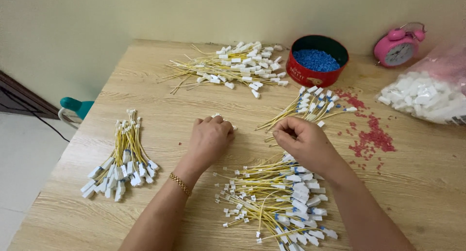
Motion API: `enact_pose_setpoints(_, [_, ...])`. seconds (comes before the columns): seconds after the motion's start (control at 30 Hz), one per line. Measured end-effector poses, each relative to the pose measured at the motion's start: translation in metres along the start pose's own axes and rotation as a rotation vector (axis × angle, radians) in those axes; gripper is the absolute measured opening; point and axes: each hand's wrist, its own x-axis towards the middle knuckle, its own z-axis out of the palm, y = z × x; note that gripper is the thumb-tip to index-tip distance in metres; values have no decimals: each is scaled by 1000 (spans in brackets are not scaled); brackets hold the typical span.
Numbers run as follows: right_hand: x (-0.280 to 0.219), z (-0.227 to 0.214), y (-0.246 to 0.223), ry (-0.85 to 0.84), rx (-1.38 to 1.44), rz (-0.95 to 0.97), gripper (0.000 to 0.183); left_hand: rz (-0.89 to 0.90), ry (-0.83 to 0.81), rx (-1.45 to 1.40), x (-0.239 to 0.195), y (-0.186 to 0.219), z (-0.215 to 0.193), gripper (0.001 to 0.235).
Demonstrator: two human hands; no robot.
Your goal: Attach small white plastic connectors to the ends of yellow wires at a workstation.
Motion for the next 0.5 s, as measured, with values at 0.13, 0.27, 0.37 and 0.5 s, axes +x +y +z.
enact_pose_setpoints(0.13, [-1, -3, 2, 9, -7, 29, 17, 8, 44, -174, -1, 13, -24, 15])
enact_pose_setpoints(0.27, [-2, -4, 1, 8, -23, -13, 17, -182, -56, -1055, -3, 25, -20, 14])
enact_pose_setpoints(0.37, [-3, -5, -2, 10, -21, 10, 17, -192, -31, -1478, 1, 32, -4, 14])
enact_pose_setpoints(0.5, [-3, -4, -1, 21, 9, 40, 17, -360, -101, -1949, -1, 46, 10, 19])
